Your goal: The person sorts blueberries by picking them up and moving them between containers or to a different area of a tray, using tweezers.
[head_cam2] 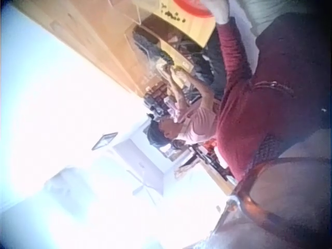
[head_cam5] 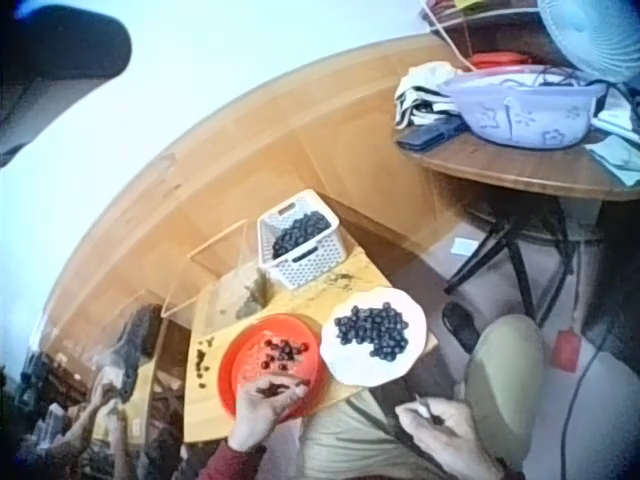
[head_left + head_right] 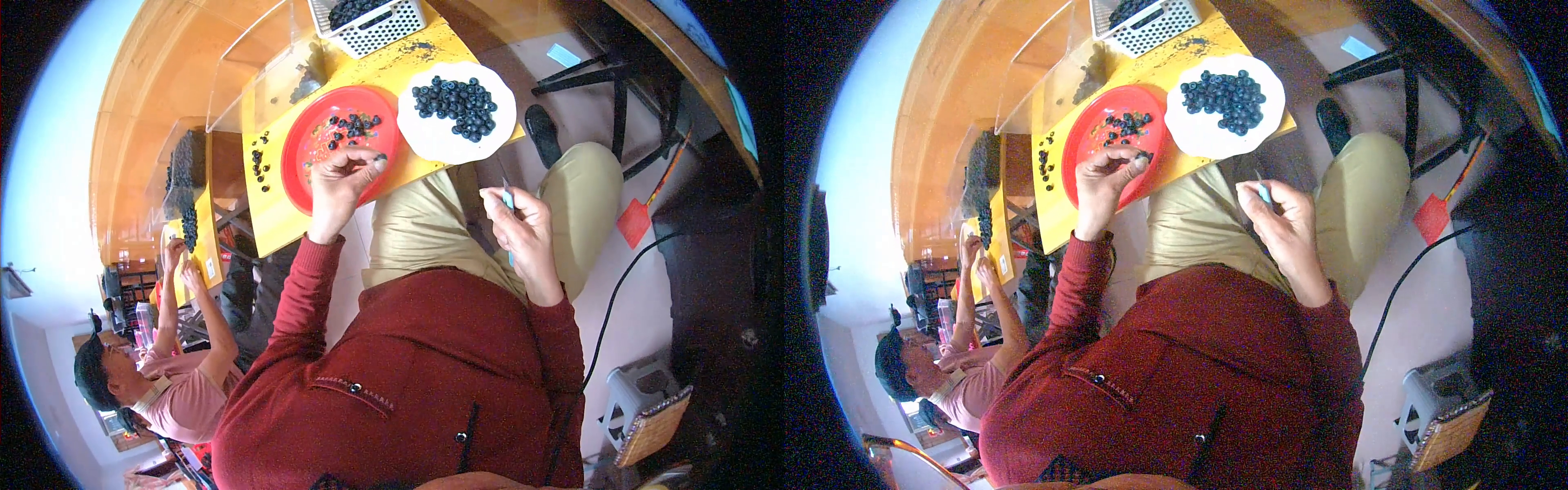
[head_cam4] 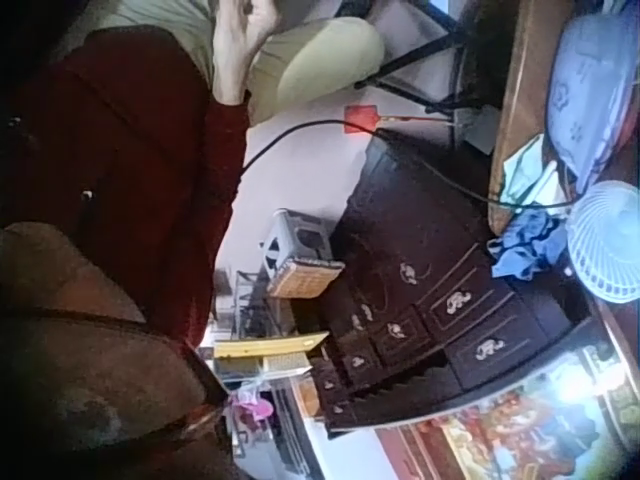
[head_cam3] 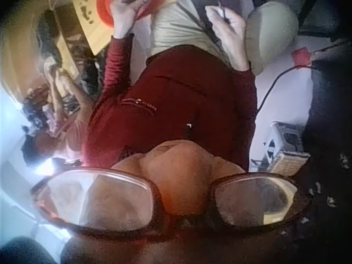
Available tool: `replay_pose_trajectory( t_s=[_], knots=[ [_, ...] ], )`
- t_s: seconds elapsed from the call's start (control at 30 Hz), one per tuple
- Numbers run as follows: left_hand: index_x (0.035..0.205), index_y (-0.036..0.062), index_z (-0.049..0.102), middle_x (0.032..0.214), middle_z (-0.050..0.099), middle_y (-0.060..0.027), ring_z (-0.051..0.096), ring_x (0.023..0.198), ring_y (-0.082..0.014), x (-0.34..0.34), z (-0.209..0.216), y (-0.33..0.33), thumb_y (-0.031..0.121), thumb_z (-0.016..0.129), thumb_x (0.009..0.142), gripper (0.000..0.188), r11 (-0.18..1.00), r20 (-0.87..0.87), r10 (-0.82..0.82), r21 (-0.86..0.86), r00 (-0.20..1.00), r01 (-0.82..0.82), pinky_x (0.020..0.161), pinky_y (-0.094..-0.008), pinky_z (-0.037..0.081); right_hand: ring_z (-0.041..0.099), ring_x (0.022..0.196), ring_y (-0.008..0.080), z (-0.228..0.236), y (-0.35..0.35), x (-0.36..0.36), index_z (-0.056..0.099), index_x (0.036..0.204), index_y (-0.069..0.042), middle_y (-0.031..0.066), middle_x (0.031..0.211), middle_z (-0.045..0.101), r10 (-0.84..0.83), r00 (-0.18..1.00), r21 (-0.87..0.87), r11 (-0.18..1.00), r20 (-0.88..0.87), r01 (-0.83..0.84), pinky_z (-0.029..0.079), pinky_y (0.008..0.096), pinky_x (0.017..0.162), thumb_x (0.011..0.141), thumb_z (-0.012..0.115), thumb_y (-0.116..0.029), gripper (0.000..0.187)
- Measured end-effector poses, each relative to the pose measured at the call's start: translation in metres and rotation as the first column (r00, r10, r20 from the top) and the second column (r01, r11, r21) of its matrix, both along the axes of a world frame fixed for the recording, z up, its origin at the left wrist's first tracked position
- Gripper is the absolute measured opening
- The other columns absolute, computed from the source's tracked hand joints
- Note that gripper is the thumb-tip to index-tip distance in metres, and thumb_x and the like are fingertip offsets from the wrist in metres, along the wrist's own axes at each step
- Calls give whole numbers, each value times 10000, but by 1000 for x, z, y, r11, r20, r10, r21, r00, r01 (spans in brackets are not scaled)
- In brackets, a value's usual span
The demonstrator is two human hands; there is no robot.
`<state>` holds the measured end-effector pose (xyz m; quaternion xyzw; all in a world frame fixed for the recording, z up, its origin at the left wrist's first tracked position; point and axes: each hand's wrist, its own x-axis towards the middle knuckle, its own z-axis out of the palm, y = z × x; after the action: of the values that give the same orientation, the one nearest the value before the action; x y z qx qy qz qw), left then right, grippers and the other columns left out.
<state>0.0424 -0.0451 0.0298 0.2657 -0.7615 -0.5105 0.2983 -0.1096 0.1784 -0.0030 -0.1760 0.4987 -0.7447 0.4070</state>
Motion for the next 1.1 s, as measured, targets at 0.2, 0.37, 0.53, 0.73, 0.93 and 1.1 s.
replay_pose_trajectory(
  t_s=[0.2,0.37,0.53,0.73,0.93,1.1],
  knots=[
    [876,-14,682,879,683,-50,616,749,-85,-6,-6,-25,7,693,815,66,995,106,90,-60,990,-84,680,-228,510,347,489,-19,-5,-5,2,672,961,-29,-103,619,463,-7,1000,17,1000,8,6,242,172,427,905,644,-134,123],
    [889,-28,672,939,688,-115,661,800,-166,-7,-24,-46,-12,685,783,108,937,59,133,-332,989,-106,724,-272,530,346,478,-19,-5,-5,2,667,945,-38,-101,616,460,-11,1000,77,997,17,10,235,175,411,910,636,-146,117],
    [874,-7,678,934,686,-130,672,812,-211,-14,-13,-29,-1,681,772,103,878,144,144,-474,979,-59,737,-293,531,373,479,-9,-18,3,1,639,1023,2,-40,721,523,1,998,96,995,65,-7,259,162,397,909,622,-114,164],
    [870,-5,677,917,684,-131,673,799,-214,-21,-11,-24,20,697,770,105,888,196,112,-460,974,-10,724,-300,533,372,485,-3,-26,12,-3,644,1017,-14,-52,708,506,-14,992,107,994,126,0,257,170,407,908,629,-153,177],
    [888,9,686,924,683,-136,674,817,-251,-48,-7,-11,47,700,768,126,890,201,-9,-445,980,99,741,-312,530,392,509,4,-54,20,-12,642,1030,-5,-34,759,522,-9,984,137,990,179,-16,270,172,418,916,616,-161,195],
    [934,31,692,937,673,-150,654,869,-311,-86,1,9,119,707,754,201,816,291,-124,-514,949,264,776,-369,522,344,479,-11,-64,22,-11,650,991,-41,-91,638,457,9,981,151,988,192,-39,234,169,410,908,633,-182,164]
  ],
)
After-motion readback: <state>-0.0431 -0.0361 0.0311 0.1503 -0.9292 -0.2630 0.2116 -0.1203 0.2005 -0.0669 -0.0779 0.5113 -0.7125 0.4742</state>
